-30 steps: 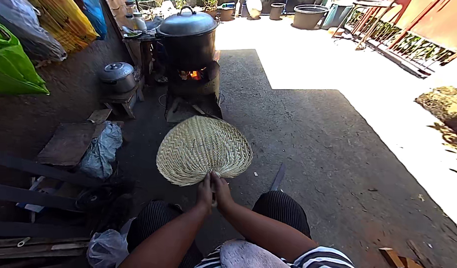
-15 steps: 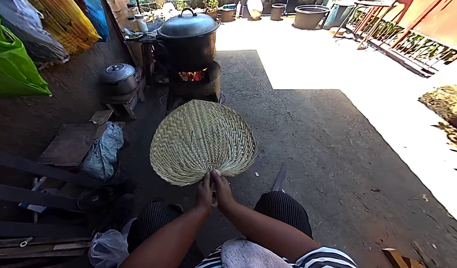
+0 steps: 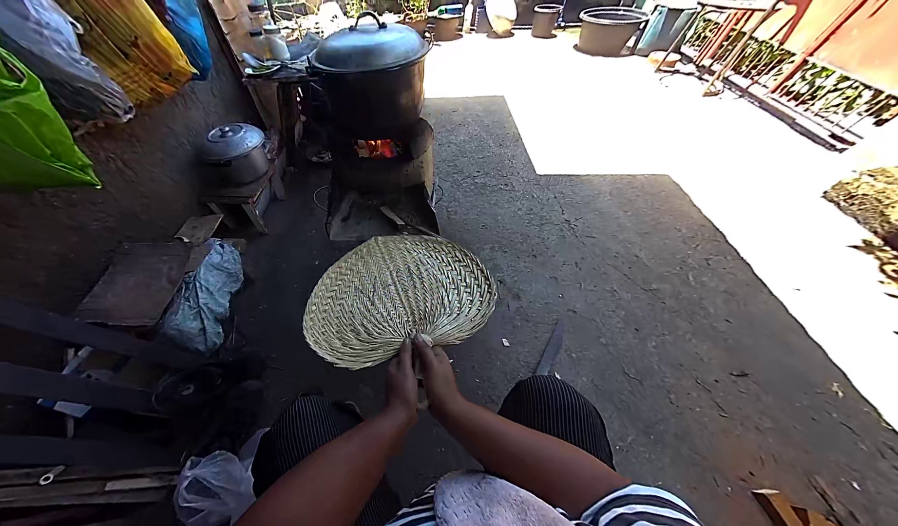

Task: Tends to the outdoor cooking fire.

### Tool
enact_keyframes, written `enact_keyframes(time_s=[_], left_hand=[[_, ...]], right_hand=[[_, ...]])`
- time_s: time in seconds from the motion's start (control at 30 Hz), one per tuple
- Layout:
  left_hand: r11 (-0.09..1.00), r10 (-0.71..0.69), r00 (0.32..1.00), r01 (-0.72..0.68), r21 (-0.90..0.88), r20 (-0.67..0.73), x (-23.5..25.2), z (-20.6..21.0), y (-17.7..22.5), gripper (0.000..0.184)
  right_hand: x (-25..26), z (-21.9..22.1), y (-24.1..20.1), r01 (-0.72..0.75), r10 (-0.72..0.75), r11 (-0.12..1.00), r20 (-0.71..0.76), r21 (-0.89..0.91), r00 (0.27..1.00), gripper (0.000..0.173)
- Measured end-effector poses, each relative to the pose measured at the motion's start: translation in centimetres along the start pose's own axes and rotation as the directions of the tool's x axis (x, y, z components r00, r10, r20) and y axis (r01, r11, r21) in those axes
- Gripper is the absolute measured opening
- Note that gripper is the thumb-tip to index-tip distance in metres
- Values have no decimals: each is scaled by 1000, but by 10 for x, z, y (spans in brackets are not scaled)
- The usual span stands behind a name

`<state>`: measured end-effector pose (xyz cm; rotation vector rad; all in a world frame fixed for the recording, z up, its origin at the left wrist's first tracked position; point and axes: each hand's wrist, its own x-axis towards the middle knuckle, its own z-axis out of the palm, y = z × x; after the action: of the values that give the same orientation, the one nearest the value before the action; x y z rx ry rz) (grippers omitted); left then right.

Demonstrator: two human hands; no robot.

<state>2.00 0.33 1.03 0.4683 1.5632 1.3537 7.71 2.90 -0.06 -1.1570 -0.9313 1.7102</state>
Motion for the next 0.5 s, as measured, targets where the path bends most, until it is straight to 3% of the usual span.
enact_keyframes(time_s=[0.1, 0.23, 0.4, 0.5], left_hand=[[995, 89, 994, -86, -42, 62, 0, -2, 1, 49], [993, -113, 993, 113, 26, 14, 4, -1, -4, 54], [997, 66, 998, -66, 29, 16, -4, -3, -1, 52], [999, -46, 998, 44, 31, 49, 1, -3, -1, 54]], right_hand=[[0, -2, -3, 94, -93, 996, 46, -15, 995, 31], [5, -4, 6, -87, 87, 995, 2, -52, 996, 40], [-2, -2, -2, 43, -39, 997, 64, -62, 997, 33], [2, -3, 2, -57, 58, 998, 14, -37, 998, 39]])
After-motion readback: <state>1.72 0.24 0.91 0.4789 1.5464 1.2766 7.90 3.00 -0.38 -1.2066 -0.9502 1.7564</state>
